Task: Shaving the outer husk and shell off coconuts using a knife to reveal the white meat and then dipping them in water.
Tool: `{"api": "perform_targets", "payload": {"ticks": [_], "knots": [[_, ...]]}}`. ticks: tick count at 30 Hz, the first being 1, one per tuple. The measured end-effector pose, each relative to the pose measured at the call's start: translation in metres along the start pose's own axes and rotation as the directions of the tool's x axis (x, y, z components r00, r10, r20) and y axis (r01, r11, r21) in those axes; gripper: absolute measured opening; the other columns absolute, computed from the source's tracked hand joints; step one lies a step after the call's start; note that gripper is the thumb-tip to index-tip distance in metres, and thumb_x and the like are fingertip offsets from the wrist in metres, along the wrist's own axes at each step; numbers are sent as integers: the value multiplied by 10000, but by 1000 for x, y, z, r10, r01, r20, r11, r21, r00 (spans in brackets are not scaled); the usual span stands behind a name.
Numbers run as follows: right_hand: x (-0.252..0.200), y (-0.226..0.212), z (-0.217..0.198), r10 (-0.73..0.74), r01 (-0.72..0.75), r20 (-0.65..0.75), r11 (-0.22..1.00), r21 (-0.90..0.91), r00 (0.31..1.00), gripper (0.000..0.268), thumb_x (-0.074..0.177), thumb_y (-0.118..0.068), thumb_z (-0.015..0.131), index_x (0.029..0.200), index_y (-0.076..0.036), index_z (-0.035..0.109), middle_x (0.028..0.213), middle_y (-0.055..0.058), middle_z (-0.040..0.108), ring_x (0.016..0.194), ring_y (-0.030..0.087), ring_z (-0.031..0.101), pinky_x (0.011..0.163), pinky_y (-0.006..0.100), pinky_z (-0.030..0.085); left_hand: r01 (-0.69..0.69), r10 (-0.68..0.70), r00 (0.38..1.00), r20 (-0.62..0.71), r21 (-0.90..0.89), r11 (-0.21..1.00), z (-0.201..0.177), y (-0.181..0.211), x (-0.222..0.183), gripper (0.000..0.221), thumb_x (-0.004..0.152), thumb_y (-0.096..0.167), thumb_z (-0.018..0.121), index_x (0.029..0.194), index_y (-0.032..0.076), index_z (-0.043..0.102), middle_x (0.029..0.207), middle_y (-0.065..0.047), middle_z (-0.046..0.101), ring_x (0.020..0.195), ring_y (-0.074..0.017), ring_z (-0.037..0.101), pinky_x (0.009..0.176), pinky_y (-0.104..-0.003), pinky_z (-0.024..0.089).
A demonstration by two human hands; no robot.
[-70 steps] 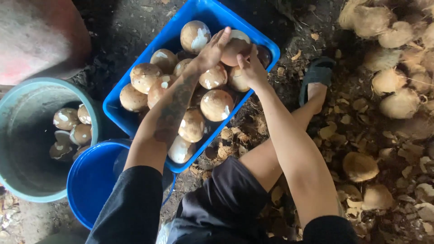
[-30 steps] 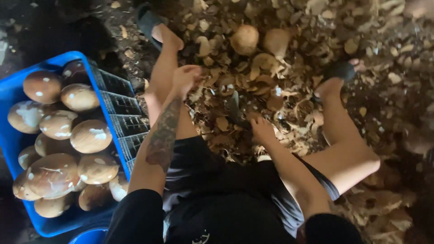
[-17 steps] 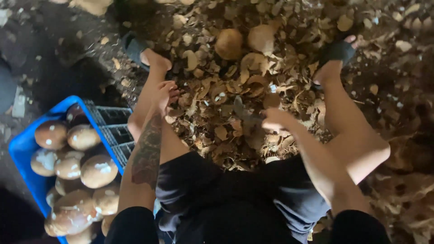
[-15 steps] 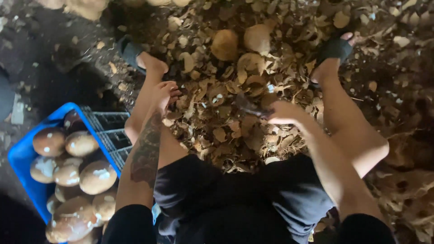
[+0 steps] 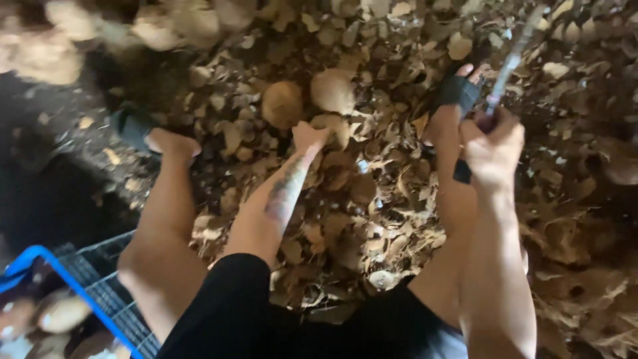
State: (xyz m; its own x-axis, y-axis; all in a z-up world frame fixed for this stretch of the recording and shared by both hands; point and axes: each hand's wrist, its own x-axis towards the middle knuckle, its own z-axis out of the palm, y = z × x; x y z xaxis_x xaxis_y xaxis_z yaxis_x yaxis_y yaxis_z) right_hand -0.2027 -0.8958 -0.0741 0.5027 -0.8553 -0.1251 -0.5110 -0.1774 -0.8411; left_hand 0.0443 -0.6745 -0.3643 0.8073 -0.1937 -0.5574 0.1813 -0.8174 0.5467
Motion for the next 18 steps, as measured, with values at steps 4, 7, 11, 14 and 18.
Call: {"api": "perform_targets", "payload": {"ticks": [4,7,11,14,18], "knots": [[-6,-33,-24,316,-309,-91,947,83,944,141,922,-74,589,814,-138,525,669,-1,537,541,94,449,449,299,333,290,-337,922,190,239,927,3,59,-19,1431,657,689,885,1680,61,105,1693,-258,216,1563,-406,244,1211,-537,372],[-8,-42,-35,353,-342,-107,933,108,929,147,885,-82,578,746,-126,563,638,-11,556,515,100,484,466,266,377,358,-411,909,68,376,855,15,75,-24,1446,560,704,998,1665,253,182,1619,-255,312,1540,-398,240,1181,-532,389],[-8,-47,-44,354,-345,-114,934,91,928,126,855,-67,569,735,-100,589,610,-7,528,497,117,471,467,269,387,388,-416,909,-2,365,846,8,88,-42,1245,605,368,1051,1618,376,327,1628,-182,351,1530,-376,289,1148,-505,454],[-6,-34,-45,335,-319,-62,930,184,940,218,966,-122,616,750,-139,594,662,-4,616,526,89,514,517,239,443,197,-233,962,143,232,953,-23,66,-49,1218,595,584,882,1630,312,302,1552,-274,371,1478,-448,335,1196,-548,368],[-13,-26,-39,344,-330,-23,916,229,939,255,975,-119,618,737,-141,528,653,20,604,548,110,530,560,267,463,150,-115,980,162,-223,963,-59,55,-74,1113,561,507,953,1531,248,473,1575,-97,508,1412,-327,530,1186,-498,475]]}}
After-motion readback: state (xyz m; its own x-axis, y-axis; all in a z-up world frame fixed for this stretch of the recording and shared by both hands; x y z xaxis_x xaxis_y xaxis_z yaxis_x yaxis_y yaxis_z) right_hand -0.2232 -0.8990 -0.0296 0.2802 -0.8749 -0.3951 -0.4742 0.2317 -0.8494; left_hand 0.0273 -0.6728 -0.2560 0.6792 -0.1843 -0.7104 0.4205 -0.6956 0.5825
